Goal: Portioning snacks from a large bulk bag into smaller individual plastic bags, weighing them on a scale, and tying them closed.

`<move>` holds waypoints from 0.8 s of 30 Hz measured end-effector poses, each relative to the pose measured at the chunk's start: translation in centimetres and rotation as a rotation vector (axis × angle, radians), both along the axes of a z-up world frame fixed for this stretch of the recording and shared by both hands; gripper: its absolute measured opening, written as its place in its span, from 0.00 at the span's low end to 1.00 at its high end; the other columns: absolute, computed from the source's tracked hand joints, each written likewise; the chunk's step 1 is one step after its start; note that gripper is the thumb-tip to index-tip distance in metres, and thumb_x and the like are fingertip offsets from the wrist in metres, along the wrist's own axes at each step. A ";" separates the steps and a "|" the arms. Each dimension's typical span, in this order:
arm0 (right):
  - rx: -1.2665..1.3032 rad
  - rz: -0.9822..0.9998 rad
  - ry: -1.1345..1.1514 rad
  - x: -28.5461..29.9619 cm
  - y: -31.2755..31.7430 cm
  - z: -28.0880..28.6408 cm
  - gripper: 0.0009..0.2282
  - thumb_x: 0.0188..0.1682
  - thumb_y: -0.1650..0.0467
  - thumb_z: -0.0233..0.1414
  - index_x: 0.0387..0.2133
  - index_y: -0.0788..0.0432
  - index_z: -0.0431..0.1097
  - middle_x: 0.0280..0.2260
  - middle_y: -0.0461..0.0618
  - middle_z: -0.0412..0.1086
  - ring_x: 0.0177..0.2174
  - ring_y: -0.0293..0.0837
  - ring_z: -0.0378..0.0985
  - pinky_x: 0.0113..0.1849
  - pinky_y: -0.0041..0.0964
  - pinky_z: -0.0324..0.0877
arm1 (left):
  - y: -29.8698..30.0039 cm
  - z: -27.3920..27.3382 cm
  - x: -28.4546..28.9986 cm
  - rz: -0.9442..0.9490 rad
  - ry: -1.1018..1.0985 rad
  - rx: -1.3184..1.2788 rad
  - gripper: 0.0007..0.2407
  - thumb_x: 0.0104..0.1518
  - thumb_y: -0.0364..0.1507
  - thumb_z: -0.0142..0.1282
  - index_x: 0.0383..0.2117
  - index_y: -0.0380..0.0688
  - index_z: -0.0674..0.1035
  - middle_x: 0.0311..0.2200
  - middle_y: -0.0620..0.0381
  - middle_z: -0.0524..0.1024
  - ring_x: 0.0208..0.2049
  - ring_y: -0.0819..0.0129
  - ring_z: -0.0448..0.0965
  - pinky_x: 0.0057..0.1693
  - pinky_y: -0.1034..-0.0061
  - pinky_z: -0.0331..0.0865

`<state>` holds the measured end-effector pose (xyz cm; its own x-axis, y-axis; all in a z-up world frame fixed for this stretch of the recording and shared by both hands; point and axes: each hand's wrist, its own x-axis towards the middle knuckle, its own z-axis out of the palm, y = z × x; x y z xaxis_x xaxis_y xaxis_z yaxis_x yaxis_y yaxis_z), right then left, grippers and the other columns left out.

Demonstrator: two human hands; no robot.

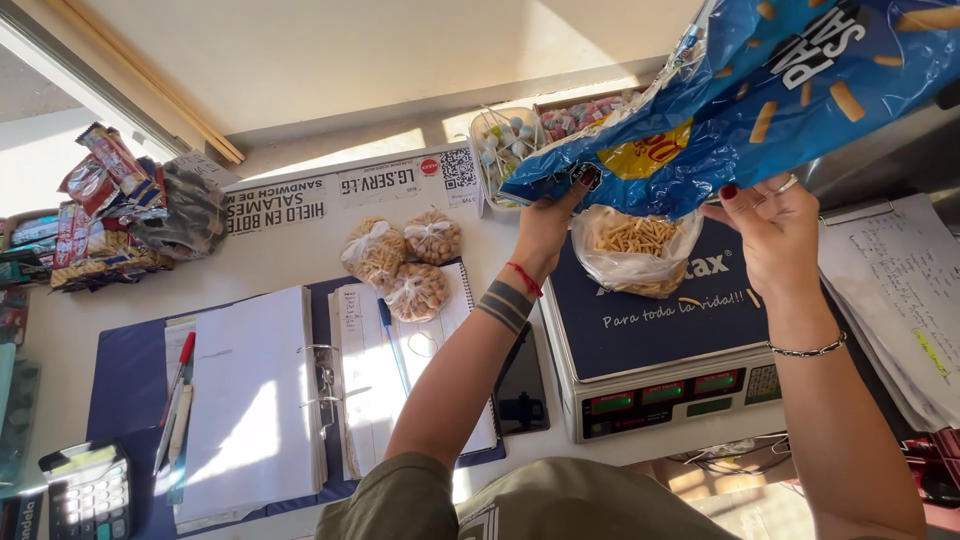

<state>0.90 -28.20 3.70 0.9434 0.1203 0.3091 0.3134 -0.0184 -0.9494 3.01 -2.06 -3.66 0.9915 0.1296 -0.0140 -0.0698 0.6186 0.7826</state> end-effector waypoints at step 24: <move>0.194 -0.034 0.090 -0.1 1.5 1.3 0.25 0.58 0.67 0.53 0.69 0.48 0.54 0.43 0.44 0.58 0.44 0.42 0.71 0.54 0.53 0.80 | -0.5 0.2 0.1 0.006 -0.066 -0.048 0.21 0.55 0.29 0.64 0.56 0.40 0.76 0.54 0.47 0.77 0.56 0.55 0.76 0.66 0.59 0.69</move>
